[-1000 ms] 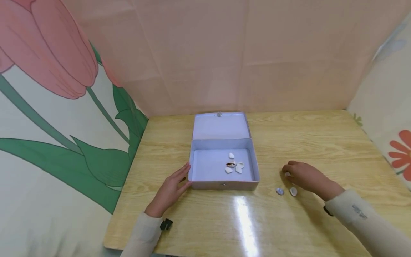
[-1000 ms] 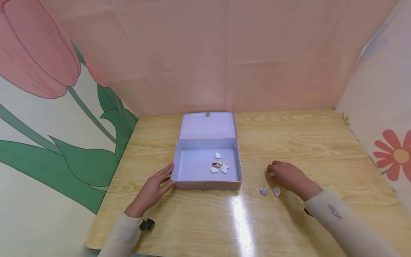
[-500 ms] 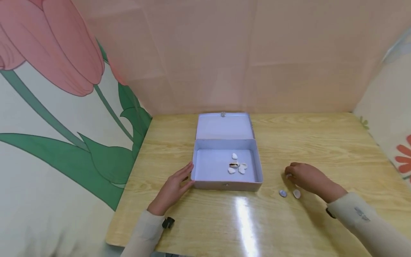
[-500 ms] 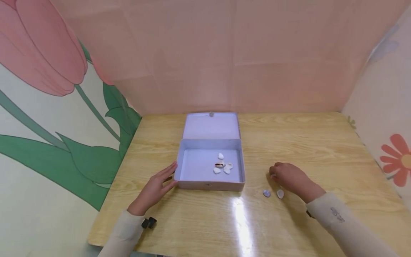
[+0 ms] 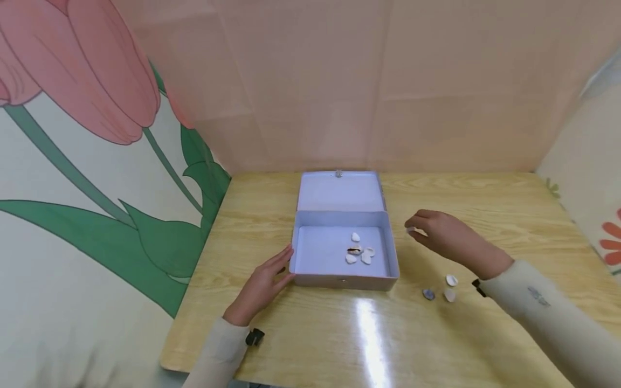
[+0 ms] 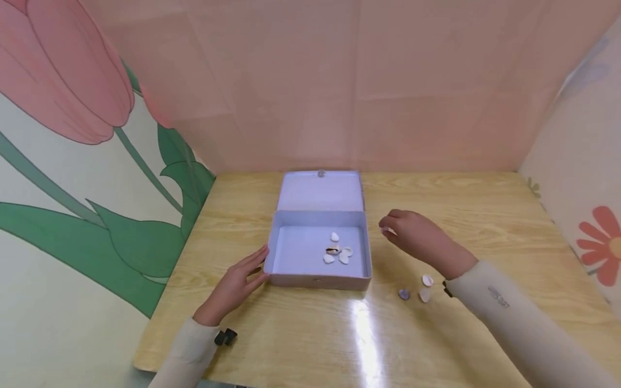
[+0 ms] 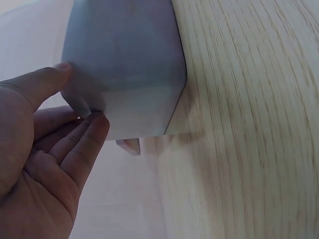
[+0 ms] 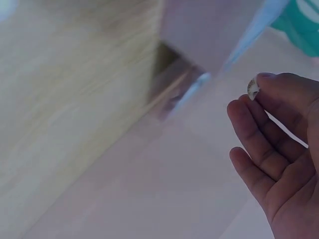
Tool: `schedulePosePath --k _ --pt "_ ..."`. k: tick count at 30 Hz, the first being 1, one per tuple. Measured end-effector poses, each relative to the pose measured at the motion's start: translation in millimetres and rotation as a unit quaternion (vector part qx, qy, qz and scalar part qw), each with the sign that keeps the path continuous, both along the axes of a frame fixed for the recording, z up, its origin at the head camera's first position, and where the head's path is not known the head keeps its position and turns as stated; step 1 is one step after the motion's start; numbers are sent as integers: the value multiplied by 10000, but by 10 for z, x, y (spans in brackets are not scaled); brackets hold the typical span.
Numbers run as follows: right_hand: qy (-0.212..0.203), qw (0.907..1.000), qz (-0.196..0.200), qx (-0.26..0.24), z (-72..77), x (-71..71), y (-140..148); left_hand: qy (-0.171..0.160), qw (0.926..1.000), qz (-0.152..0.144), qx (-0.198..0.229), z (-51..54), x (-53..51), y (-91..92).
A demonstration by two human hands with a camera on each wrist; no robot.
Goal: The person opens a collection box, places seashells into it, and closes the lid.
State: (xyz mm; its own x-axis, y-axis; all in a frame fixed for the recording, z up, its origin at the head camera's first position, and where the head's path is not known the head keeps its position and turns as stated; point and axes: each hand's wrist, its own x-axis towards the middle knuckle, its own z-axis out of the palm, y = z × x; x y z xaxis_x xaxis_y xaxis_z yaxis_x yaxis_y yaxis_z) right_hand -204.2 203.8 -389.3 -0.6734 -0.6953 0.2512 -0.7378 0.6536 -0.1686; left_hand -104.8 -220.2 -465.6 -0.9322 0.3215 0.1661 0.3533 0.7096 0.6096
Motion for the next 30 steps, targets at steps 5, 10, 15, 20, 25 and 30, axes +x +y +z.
schedulePosePath --k 5,10,15,20,25,30 --pt "-60 9994 352 -25 11 -52 -445 -63 10000 28 -43 -8 44 -13" --pt "-53 9985 524 121 -32 -111 -811 -100 9999 28 -46 -19 31 -9" --pt "-68 9970 696 345 -57 -162 -1062 75 9999 -47 54 -21 -3 6" --pt "67 9955 825 468 -128 -209 -1228 96 9999 -55 42 -13 4 0" --pt "137 9947 866 534 -234 -214 -1272 103 9998 -131 -55 -15 -33 19" --pt "26 9942 872 636 -257 -198 -1296 51 9999 -45 -83 7 -14 21"
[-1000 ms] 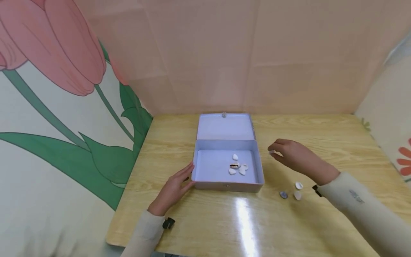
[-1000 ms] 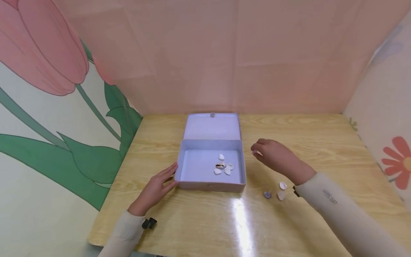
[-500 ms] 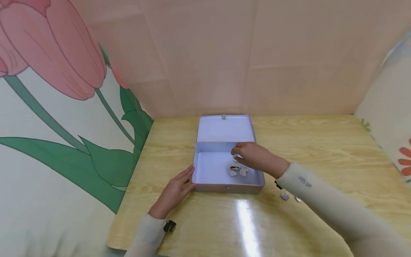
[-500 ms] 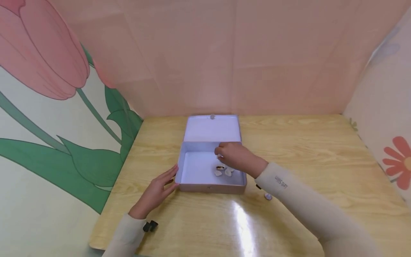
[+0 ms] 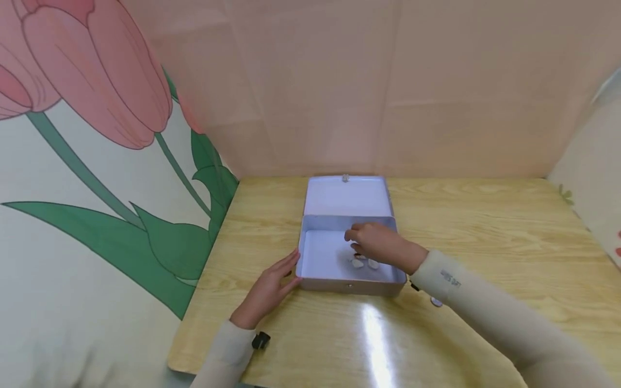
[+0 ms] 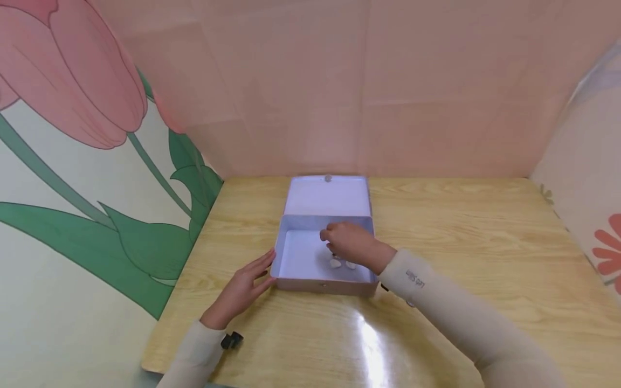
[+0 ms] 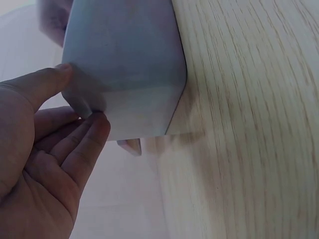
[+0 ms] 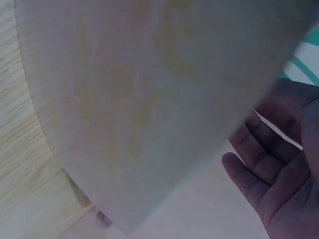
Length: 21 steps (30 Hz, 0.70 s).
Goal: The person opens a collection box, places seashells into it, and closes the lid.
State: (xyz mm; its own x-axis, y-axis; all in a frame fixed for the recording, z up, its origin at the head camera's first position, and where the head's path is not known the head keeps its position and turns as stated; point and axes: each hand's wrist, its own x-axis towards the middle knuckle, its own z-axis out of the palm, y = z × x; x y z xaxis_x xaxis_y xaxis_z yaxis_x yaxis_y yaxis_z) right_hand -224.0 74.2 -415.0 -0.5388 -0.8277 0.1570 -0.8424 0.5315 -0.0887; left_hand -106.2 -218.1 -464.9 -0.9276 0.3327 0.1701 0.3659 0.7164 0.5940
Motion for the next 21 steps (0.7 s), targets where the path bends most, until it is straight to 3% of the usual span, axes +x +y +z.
schedulePosePath --k 8,17,21 --pt "-18 9992 -316 -225 113 95 276 -33 9999 68 -103 0 31 -7" --pt "-23 9937 -962 -567 260 223 1006 67 9999 37 -104 3 38 -26" --pt "-180 9905 -1246 -556 234 332 1308 72 10000 28 -32 17 42 -35"
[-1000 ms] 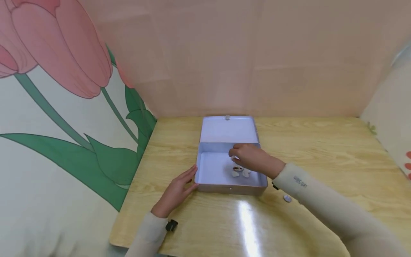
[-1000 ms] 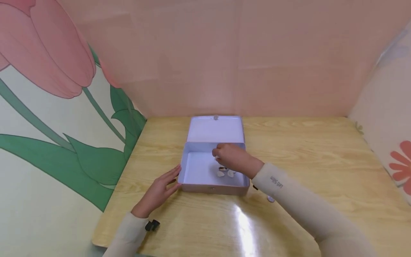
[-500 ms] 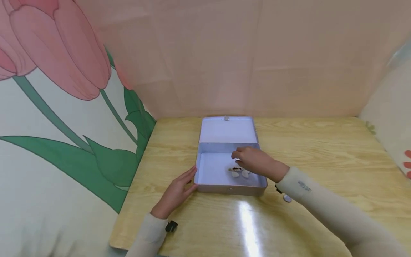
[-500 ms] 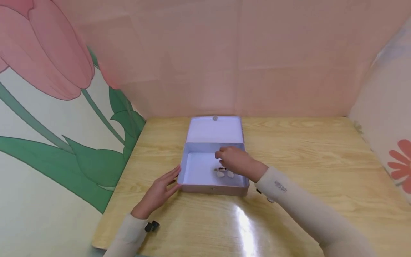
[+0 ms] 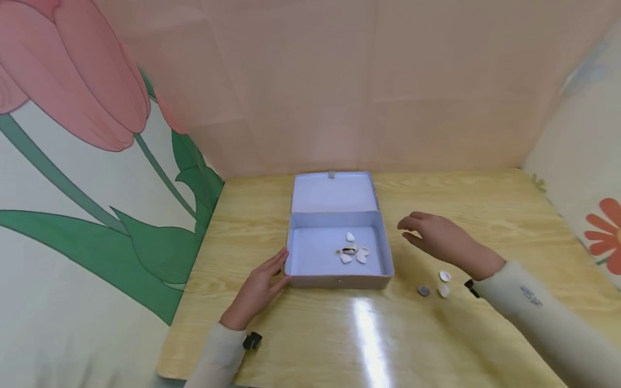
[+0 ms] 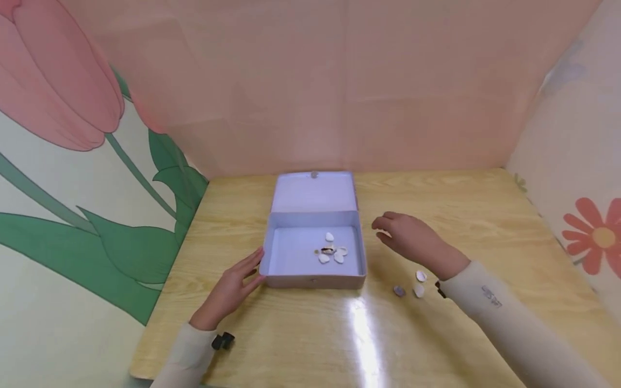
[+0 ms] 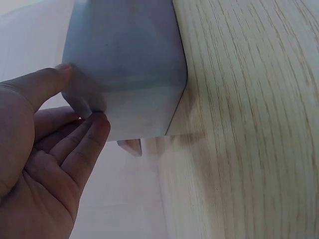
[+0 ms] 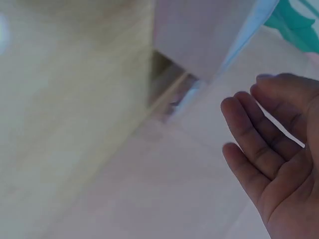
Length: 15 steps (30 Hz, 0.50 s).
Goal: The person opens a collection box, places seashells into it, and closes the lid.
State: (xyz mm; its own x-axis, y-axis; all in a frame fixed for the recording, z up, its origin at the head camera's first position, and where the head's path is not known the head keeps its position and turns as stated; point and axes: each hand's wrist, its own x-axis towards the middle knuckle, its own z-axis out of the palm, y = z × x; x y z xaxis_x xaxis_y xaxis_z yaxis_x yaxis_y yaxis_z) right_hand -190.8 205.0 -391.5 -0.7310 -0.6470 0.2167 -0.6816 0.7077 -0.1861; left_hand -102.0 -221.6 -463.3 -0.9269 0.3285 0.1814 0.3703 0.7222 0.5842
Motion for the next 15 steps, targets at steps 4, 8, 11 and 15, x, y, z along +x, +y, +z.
schedulePosePath --k 4,8,11,15 --pt "-343 9990 -257 126 -152 113 259 27 10000 13 32 8 0 -17" --pt "-704 9961 -430 296 -309 236 493 76 9999 -22 69 10 -9 -24" --pt "-869 9948 -446 295 -399 318 640 57 9999 -65 112 6 -3 -22" --pt "-989 9937 -504 129 -498 403 798 -49 9998 -64 172 10 13 -7"
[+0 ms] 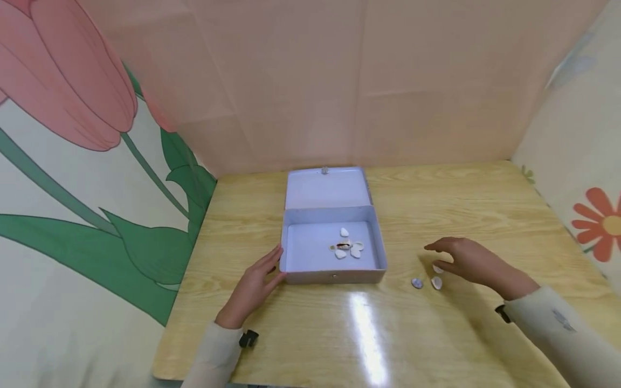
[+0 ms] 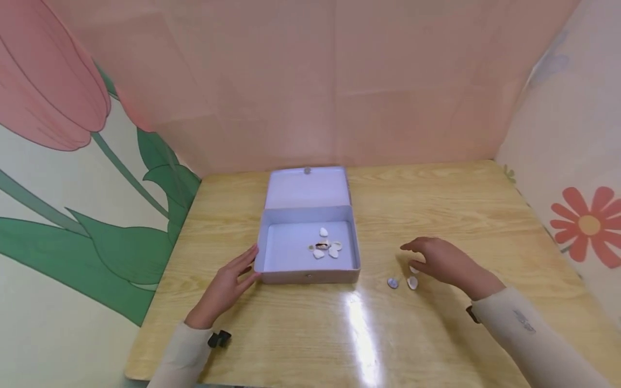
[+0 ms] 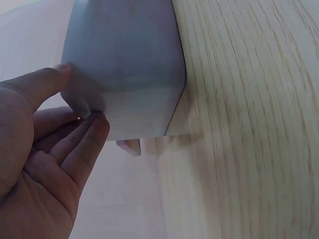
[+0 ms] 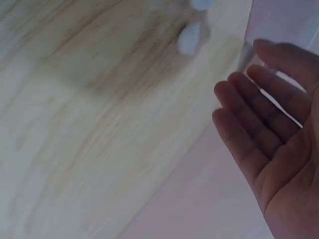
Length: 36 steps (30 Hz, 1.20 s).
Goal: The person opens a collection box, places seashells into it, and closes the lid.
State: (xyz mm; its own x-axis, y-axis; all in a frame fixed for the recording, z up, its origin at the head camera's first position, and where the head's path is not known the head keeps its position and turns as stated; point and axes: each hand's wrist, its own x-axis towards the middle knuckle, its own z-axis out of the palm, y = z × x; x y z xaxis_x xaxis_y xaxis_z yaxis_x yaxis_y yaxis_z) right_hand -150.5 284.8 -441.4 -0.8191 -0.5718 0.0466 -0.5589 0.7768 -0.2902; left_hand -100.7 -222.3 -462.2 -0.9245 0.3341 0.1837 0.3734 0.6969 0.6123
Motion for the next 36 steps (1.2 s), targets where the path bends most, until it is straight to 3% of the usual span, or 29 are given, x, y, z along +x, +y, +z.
schedulePosePath --k 8,15,22,36 --pt "-290 9994 126 -172 -117 94 160 -72 9999 50 57 -1 6 14" --pt "152 9991 398 -8 -195 136 197 -98 9999 49 127 4 13 13" --pt "174 9992 349 -31 -268 152 208 -149 9997 43 162 14 15 16" --pt "833 9953 469 -169 -430 134 220 -184 9997 71 141 -1 4 17"
